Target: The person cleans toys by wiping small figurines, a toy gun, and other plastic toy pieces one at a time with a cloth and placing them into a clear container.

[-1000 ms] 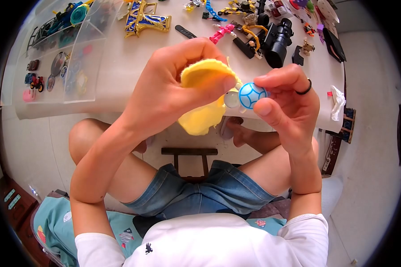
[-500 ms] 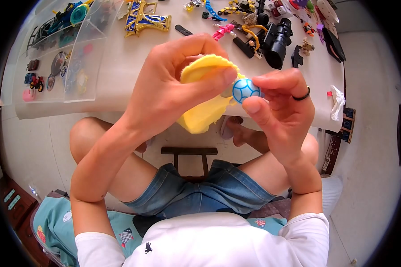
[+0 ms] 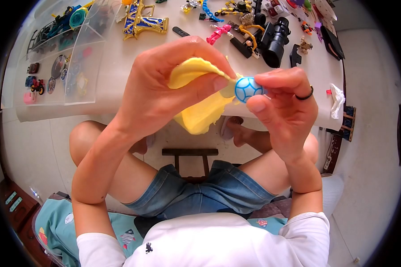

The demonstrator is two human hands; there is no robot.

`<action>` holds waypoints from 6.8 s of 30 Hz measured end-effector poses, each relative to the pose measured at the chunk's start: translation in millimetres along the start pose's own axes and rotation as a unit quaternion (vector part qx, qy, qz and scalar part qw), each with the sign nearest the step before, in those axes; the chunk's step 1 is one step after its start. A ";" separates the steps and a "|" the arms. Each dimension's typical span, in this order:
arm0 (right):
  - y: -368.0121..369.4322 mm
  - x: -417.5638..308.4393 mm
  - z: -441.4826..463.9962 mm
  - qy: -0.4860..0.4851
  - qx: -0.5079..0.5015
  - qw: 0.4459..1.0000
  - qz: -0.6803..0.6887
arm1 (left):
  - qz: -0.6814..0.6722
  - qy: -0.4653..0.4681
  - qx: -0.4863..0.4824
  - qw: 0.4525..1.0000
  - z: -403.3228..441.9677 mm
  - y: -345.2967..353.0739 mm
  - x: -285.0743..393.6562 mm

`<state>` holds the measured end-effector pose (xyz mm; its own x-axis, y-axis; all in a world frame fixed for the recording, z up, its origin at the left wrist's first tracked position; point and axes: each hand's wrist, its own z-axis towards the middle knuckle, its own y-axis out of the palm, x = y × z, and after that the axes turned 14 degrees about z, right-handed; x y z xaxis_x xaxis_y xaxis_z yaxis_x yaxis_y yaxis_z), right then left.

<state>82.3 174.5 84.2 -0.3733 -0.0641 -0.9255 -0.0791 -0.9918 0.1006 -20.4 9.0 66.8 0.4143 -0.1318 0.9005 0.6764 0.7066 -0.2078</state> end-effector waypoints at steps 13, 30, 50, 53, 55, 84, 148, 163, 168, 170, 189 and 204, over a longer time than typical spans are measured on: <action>-1.4 -3.9 2.6 0.082 0.010 0.987 0.138 | 0.025 0.053 -0.021 0.998 2.1 -0.3 1.6; -4.0 -3.2 12.3 0.166 -0.018 0.966 0.198 | -0.205 -0.219 0.148 0.942 3.0 4.4 -6.4; -29.2 -24.4 26.4 0.187 -0.040 0.955 0.227 | -0.282 -0.137 -0.071 0.947 -38.4 -30.2 9.4; -18.1 -21.4 29.1 0.113 0.016 0.993 0.042 | -0.157 -0.172 -0.013 0.972 -33.8 -10.2 12.9; -12.0 -18.8 26.5 0.019 0.054 0.996 -0.064 | -0.055 -0.165 0.000 0.985 -29.2 -0.6 15.1; 11.2 -3.1 23.7 -0.125 -0.049 0.958 -0.253 | 0.307 -0.020 0.004 0.952 -34.0 8.1 2.1; 7.4 -8.9 22.3 -0.103 -0.037 0.941 -0.319 | -0.483 -0.205 -0.046 0.850 -33.0 14.6 -13.8; 112.9 -58.6 153.9 -0.094 -0.187 0.957 -0.203 | -0.250 -0.134 -0.188 0.940 -43.3 35.9 -35.1; 224.8 41.4 191.8 0.025 -0.462 0.732 -0.500 | -0.236 -0.210 -0.259 0.913 -40.5 61.1 -28.6; 240.2 66.6 198.3 0.016 -0.525 0.604 -0.600 | -0.209 -0.199 -0.263 0.921 -39.2 54.4 -23.9; 51.1 -10.4 246.5 0.041 -0.223 0.721 -0.655 | -0.261 -0.257 -0.277 0.888 -36.4 63.3 -29.6; 6.2 93.1 202.2 0.013 -0.389 0.722 -0.572 | -0.295 -0.269 -0.323 0.858 -30.8 50.8 -26.1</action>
<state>-139.8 184.7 72.5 -0.4573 0.8538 -0.2486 0.2259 -0.1588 -0.9611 21.9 26.9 21.0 -0.3394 0.1282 0.9318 0.9403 0.0721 0.3326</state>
